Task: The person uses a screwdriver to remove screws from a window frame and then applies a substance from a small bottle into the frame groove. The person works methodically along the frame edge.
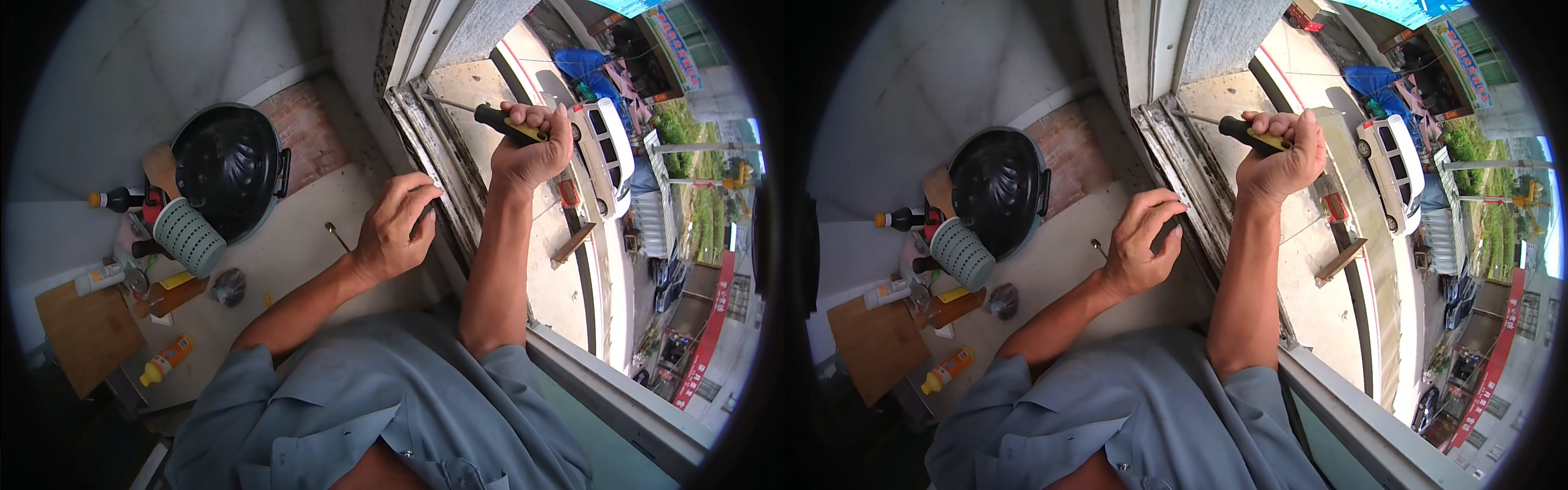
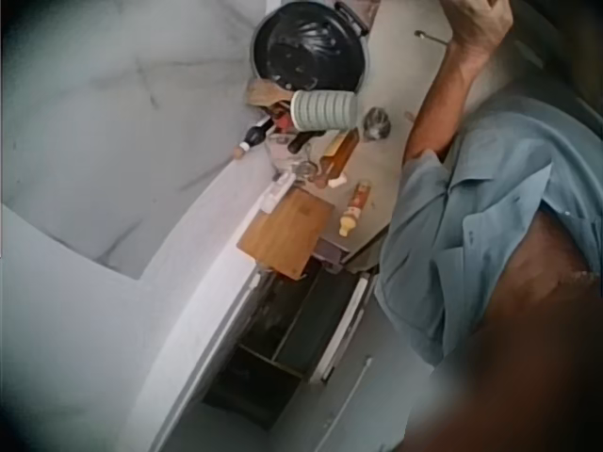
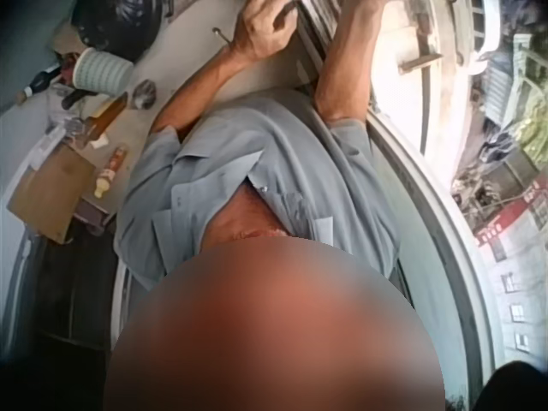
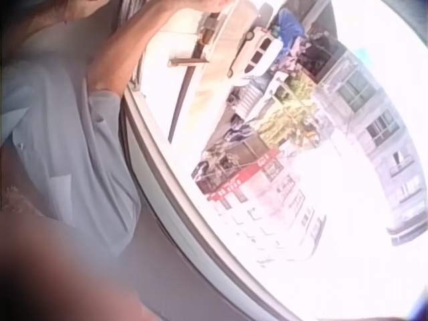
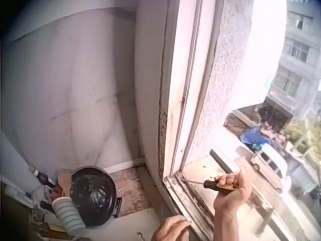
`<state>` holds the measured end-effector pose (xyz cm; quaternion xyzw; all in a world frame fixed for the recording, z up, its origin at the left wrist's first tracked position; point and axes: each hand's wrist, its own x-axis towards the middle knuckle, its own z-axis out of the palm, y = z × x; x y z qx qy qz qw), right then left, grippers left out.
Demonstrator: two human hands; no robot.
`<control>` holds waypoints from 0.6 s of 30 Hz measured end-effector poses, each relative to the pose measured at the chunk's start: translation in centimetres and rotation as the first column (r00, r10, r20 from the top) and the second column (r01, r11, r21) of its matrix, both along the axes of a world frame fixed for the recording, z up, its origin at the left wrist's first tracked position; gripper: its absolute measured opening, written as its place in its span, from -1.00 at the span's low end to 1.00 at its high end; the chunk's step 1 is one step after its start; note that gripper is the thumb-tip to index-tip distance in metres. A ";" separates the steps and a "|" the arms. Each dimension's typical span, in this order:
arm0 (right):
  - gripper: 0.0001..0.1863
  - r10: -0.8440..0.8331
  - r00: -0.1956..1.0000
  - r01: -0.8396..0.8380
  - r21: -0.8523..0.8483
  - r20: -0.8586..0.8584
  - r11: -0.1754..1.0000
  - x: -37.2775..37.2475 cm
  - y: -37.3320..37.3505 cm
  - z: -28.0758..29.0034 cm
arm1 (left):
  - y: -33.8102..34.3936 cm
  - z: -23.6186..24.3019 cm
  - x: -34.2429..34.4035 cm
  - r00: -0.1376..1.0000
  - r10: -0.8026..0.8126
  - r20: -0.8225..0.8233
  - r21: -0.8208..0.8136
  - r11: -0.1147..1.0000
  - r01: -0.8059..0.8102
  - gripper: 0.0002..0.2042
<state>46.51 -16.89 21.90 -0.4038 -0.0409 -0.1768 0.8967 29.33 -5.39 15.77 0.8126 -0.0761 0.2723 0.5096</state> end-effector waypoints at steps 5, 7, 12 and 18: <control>-0.61 0.031 0.993 -0.017 0.114 -0.117 0.993 0.2 0.4 0.1 | 0.3 -0.4 0.1 1.000 0.010 -0.002 0.010 1.000 -0.010 -0.64; -0.58 -0.025 0.982 0.058 0.174 -0.188 0.983 -0.5 1.2 0.3 | 0.3 -0.7 -0.1 1.000 0.006 -0.004 0.029 1.000 -0.006 -0.64; -0.52 -0.006 0.987 0.033 0.169 -0.158 0.985 -1.5 3.5 0.1 | 0.6 -1.0 -1.3 0.998 -0.005 -0.056 0.038 0.999 0.007 -0.64; -0.44 0.051 0.997 -0.055 0.056 0.065 0.997 -0.4 5.6 4.9 | 1.5 -2.4 -3.6 0.993 0.014 -0.119 0.030 0.999 -0.010 -0.65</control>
